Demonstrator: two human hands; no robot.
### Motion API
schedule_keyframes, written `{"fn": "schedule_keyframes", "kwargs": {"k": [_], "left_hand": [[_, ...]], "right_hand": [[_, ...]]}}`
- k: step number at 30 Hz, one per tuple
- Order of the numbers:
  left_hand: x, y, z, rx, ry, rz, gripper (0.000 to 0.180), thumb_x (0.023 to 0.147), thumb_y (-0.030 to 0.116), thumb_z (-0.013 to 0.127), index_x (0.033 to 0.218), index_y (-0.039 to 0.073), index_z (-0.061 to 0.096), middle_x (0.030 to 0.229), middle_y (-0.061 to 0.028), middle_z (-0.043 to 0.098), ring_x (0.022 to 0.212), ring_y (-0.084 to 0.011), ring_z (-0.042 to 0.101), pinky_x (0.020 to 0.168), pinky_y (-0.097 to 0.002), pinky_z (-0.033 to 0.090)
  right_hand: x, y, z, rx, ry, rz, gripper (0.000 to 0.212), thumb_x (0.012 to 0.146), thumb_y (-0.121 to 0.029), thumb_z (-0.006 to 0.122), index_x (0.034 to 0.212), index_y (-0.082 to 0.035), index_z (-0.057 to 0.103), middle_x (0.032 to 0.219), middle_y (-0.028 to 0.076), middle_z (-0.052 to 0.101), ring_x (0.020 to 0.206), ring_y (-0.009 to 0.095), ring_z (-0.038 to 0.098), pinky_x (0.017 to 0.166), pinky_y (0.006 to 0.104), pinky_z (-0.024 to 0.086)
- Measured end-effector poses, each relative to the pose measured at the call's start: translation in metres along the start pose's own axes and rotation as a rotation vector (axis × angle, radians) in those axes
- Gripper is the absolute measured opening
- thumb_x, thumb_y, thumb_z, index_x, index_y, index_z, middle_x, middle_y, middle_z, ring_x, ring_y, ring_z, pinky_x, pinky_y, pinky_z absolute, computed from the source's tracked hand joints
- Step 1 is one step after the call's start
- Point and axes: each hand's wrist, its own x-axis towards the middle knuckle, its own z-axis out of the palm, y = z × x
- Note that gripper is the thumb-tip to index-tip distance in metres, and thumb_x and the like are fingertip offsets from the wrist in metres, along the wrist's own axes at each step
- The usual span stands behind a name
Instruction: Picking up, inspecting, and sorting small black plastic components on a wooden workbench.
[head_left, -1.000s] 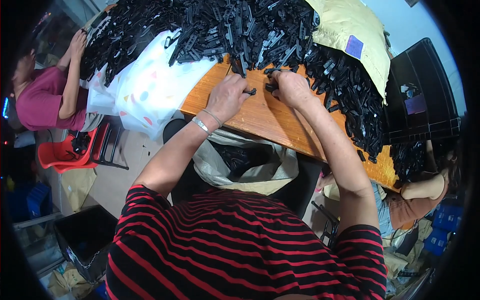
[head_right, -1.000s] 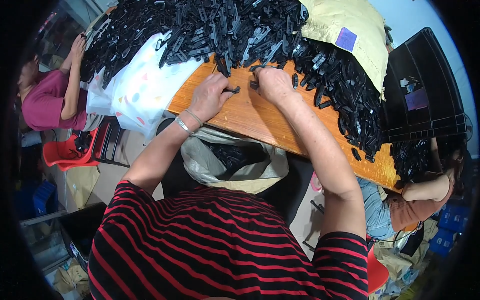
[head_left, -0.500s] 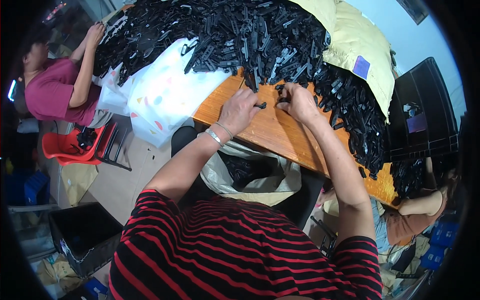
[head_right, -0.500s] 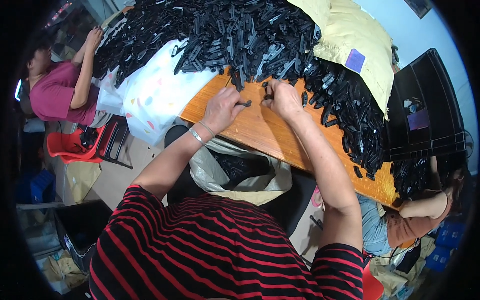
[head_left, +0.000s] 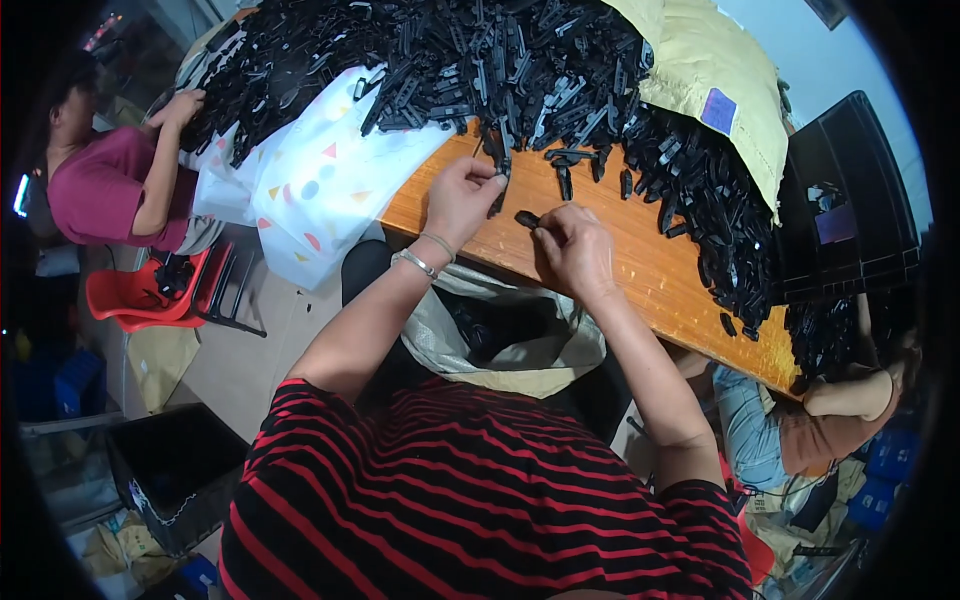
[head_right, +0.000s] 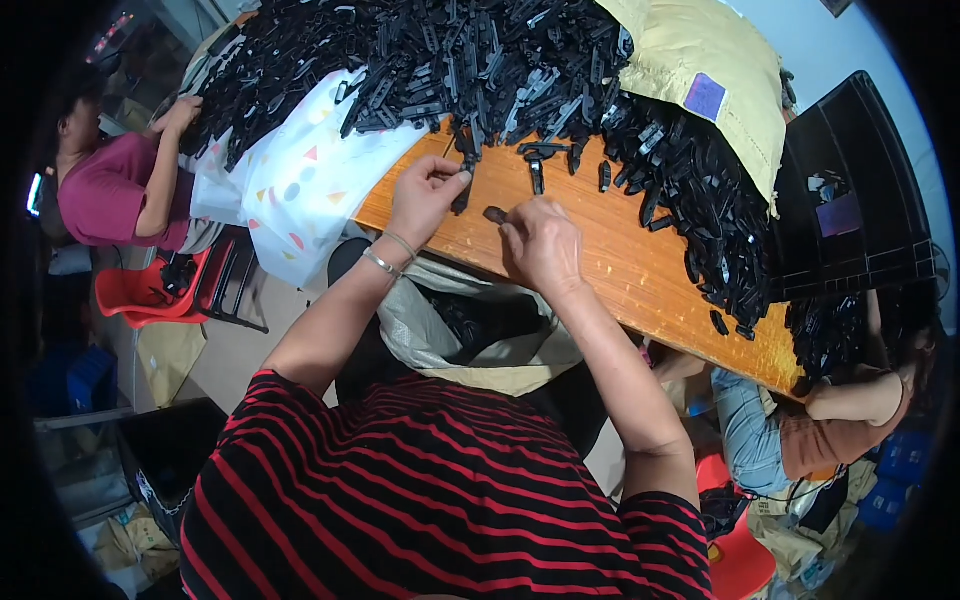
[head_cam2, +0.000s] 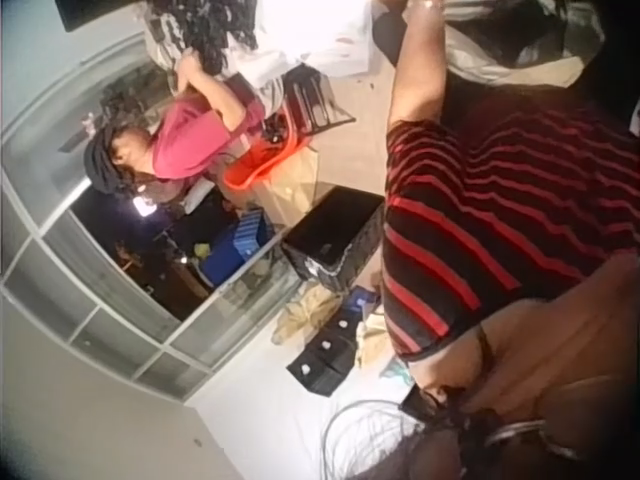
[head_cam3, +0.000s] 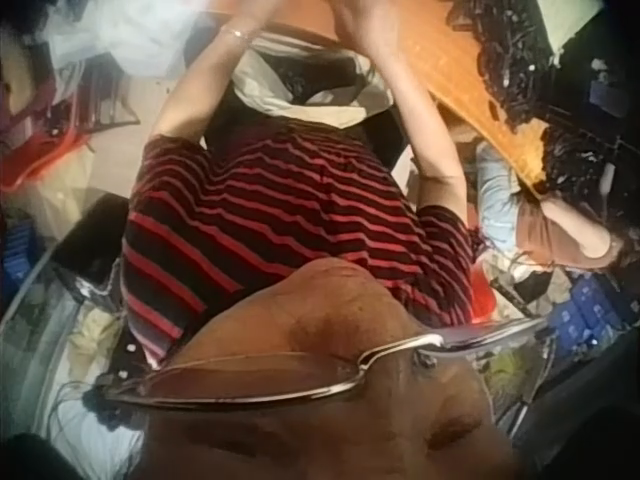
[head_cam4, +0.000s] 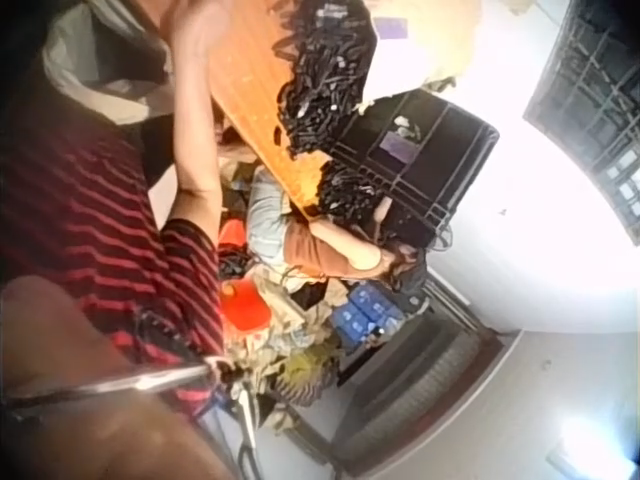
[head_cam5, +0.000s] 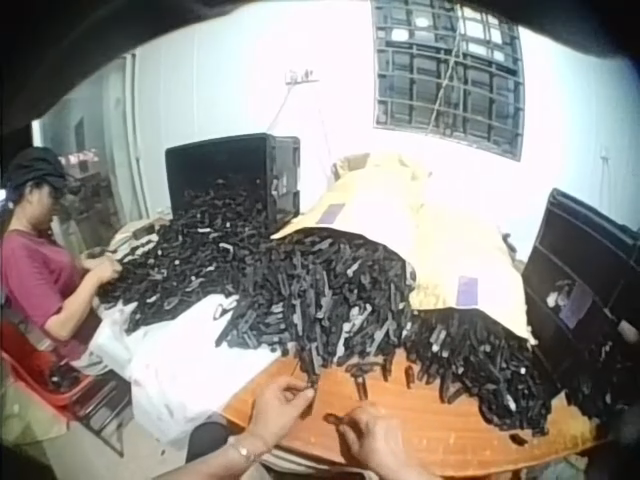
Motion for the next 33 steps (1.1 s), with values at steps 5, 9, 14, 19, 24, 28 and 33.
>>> {"fn": "schedule_keyframes", "kwargs": {"k": [5, 9, 14, 19, 24, 28, 33], "left_hand": [[-0.014, 0.011, 0.006, -0.336, -0.077, -0.253, 0.016, 0.084, 0.013, 0.067, 0.091, 0.001, 0.059, 0.076, -0.0032, 0.063, 0.061, -0.0078, 0.06, 0.057, -0.0187, 0.05], [-0.025, 0.025, 0.018, -0.594, -0.142, -0.363, 0.017, 0.086, 0.013, 0.066, 0.095, 0.002, 0.057, 0.082, -0.0041, 0.063, 0.065, -0.009, 0.062, 0.059, -0.0186, 0.051], [-0.017, 0.041, 0.019, -0.455, -0.193, -0.327, 0.025, 0.086, 0.014, 0.066, 0.104, 0.002, 0.054, 0.083, -0.0046, 0.063, 0.064, -0.008, 0.06, 0.056, -0.0182, 0.05], [-0.001, 0.024, 0.013, -0.066, -0.328, -0.197, 0.018, 0.082, 0.015, 0.068, 0.091, 0.0, 0.062, 0.073, -0.0025, 0.061, 0.062, -0.0089, 0.06, 0.055, -0.0203, 0.048], [0.0, 0.004, 0.018, 0.105, -0.298, -0.065, 0.015, 0.083, 0.013, 0.068, 0.085, 0.0, 0.062, 0.066, -0.0024, 0.059, 0.055, -0.0075, 0.054, 0.049, -0.0205, 0.043], [-0.003, 0.0, 0.02, 0.332, -0.233, 0.018, 0.02, 0.078, 0.016, 0.072, 0.079, -0.001, 0.062, 0.067, -0.0052, 0.061, 0.058, -0.0121, 0.056, 0.053, -0.0272, 0.046], [-0.004, -0.006, 0.023, 0.558, -0.142, 0.218, 0.022, 0.074, 0.019, 0.074, 0.08, 0.001, 0.063, 0.072, -0.0103, 0.062, 0.066, -0.0198, 0.06, 0.062, -0.031, 0.048]], "right_hand": [[0.004, -0.006, -0.007, -0.141, 0.151, -0.211, 0.012, 0.08, -0.012, 0.067, 0.087, -0.003, 0.064, 0.075, 0.012, 0.062, 0.067, 0.031, 0.061, 0.062, 0.0341, 0.049], [0.011, -0.011, -0.004, 0.267, -0.014, 0.145, 0.02, 0.088, -0.017, 0.063, 0.098, 0.0, 0.063, 0.067, 0.007, 0.061, 0.058, 0.013, 0.058, 0.053, 0.028, 0.046], [0.018, -0.008, -0.021, 0.637, -0.1, 0.48, 0.015, 0.091, -0.014, 0.06, 0.091, -0.001, 0.066, 0.062, 0.001, 0.059, 0.043, 0.004, 0.047, 0.038, 0.0188, 0.035], [0.017, 0.001, -0.023, 0.555, -0.26, 0.621, 0.018, 0.087, -0.017, 0.065, 0.08, -0.001, 0.06, 0.06, 0.002, 0.06, 0.042, 0.007, 0.05, 0.037, 0.0204, 0.038], [0.015, 0.008, -0.014, 0.617, -0.253, 0.695, 0.022, 0.086, -0.018, 0.067, 0.078, -0.004, 0.053, 0.06, 0.003, 0.06, 0.041, 0.007, 0.051, 0.036, 0.0197, 0.038], [0.019, 0.008, -0.012, 0.572, -0.286, 0.727, 0.023, 0.086, -0.016, 0.067, 0.076, -0.002, 0.051, 0.059, 0.005, 0.059, 0.041, 0.01, 0.054, 0.035, 0.0225, 0.041], [0.023, 0.013, -0.005, 0.484, -0.294, 0.64, 0.027, 0.084, -0.016, 0.069, 0.07, -0.003, 0.05, 0.055, 0.007, 0.058, 0.04, 0.013, 0.051, 0.034, 0.0269, 0.038]]}}
